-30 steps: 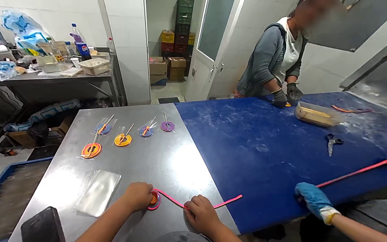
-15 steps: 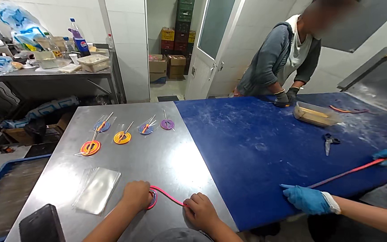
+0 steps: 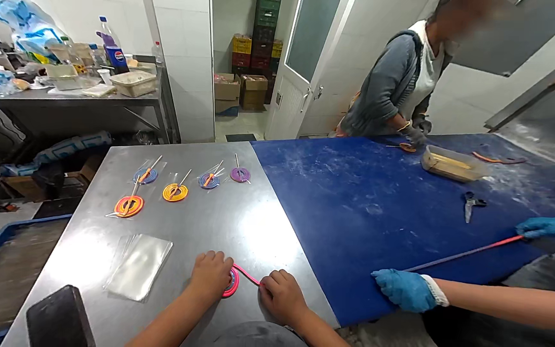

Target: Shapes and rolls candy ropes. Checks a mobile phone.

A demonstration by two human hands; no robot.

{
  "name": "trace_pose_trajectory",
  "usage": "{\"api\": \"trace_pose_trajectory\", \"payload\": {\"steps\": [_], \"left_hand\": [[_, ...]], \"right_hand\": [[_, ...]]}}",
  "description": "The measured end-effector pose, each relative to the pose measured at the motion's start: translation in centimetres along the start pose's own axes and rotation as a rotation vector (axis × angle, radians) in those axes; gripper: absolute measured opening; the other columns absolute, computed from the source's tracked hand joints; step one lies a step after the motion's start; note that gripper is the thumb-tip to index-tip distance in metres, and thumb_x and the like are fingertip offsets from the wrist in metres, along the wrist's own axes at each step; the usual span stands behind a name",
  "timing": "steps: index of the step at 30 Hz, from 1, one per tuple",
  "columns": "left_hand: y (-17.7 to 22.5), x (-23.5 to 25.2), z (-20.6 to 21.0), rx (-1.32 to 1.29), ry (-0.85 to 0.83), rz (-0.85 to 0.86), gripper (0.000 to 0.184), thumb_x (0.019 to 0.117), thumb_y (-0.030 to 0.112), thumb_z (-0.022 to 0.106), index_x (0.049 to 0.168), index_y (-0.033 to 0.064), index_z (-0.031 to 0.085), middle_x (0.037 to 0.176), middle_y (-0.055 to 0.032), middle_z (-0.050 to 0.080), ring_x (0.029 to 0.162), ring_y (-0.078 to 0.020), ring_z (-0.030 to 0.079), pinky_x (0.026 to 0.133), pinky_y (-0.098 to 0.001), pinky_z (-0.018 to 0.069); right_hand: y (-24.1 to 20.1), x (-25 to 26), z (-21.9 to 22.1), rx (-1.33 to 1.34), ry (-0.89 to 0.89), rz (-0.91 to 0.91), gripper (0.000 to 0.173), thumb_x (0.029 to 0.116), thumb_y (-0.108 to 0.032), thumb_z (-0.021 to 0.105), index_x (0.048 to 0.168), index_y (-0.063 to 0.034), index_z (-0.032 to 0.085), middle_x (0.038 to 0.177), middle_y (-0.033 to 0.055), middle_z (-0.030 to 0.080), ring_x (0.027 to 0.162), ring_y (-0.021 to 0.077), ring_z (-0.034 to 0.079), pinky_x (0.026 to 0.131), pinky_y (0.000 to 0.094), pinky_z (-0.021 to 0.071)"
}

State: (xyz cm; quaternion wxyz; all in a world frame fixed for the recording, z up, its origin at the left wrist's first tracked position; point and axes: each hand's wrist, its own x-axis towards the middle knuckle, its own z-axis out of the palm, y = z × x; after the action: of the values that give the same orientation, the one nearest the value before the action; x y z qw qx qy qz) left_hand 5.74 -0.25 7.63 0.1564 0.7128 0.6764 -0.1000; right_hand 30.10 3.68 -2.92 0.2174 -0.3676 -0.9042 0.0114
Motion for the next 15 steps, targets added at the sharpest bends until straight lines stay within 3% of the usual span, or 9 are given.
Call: {"api": "trace_pose_trajectory", "payload": {"steps": [1, 3, 5, 8, 11, 15], "left_hand": [[0.3, 0.0, 0.5, 0.017, 0.024, 0.046, 0.028, 0.1028, 0.019, 0.053, 0.126, 0.0093, 0.065, 0.126, -0.0170, 0.065, 0.123, -0.0379, 0.058, 0.099, -0.0580, 0.0461], [1.3, 0.0, 1.1, 0.035, -0.003, 0.053, 0.027, 0.1038, 0.015, 0.048, 0.125, 0.0089, 0.064, 0.124, -0.0165, 0.065, 0.123, -0.0374, 0.058, 0.100, -0.0575, 0.0448], [2.2, 0.4, 1.1, 0.034, -0.065, 0.006, 0.033, 0.1076, 0.026, 0.042, 0.124, 0.0061, 0.062, 0.124, -0.0162, 0.067, 0.126, -0.0361, 0.058, 0.104, -0.0562, 0.0427], [3.2, 1.0, 0.6, 0.019, -0.167, -0.058, 0.042, 0.1070, 0.033, 0.037, 0.123, 0.0050, 0.065, 0.124, -0.0141, 0.070, 0.124, -0.0331, 0.060, 0.108, -0.0540, 0.0401], [3.3, 1.1, 0.3, 0.003, -0.217, -0.088, 0.047, 0.1065, 0.037, 0.034, 0.119, 0.0064, 0.068, 0.121, -0.0133, 0.072, 0.122, -0.0332, 0.063, 0.108, -0.0565, 0.0405], [2.4, 1.1, 0.8, -0.068, -0.104, -0.062, 0.053, 0.1010, 0.052, 0.044, 0.122, 0.0087, 0.066, 0.122, -0.0135, 0.070, 0.120, -0.0329, 0.063, 0.104, -0.0568, 0.0440]], "right_hand": [[0.0, 0.0, 0.0, 0.000, -0.001, 0.003, 0.022, 0.0948, -0.036, 0.058, 0.089, -0.0204, 0.072, 0.081, -0.0007, 0.066, 0.080, 0.0187, 0.066, 0.070, 0.0360, 0.0553], [-0.1, 0.1, 0.0, 0.014, -0.013, 0.025, 0.023, 0.0944, -0.038, 0.059, 0.086, -0.0196, 0.071, 0.080, -0.0002, 0.066, 0.080, 0.0187, 0.065, 0.070, 0.0362, 0.0548], [-0.6, 0.8, -0.1, 0.044, -0.053, 0.085, 0.027, 0.0947, -0.041, 0.059, 0.086, -0.0187, 0.072, 0.082, 0.0005, 0.067, 0.082, 0.0197, 0.066, 0.072, 0.0377, 0.0554], [-1.7, 2.1, -1.0, 0.148, -0.222, 0.225, 0.037, 0.0982, -0.047, 0.052, 0.106, -0.0189, 0.075, 0.098, 0.0032, 0.072, 0.096, 0.0230, 0.068, 0.085, 0.0434, 0.0542], [-2.3, 2.7, -1.5, 0.203, -0.305, 0.341, 0.042, 0.0965, -0.052, 0.055, 0.118, -0.0221, 0.075, 0.108, 0.0035, 0.072, 0.103, 0.0242, 0.066, 0.090, 0.0458, 0.0512], [-2.3, 2.5, -1.1, 0.229, -0.242, 0.400, 0.036, 0.0957, -0.050, 0.061, 0.109, -0.0224, 0.079, 0.101, 0.0026, 0.073, 0.101, 0.0236, 0.066, 0.090, 0.0459, 0.0513]]}}
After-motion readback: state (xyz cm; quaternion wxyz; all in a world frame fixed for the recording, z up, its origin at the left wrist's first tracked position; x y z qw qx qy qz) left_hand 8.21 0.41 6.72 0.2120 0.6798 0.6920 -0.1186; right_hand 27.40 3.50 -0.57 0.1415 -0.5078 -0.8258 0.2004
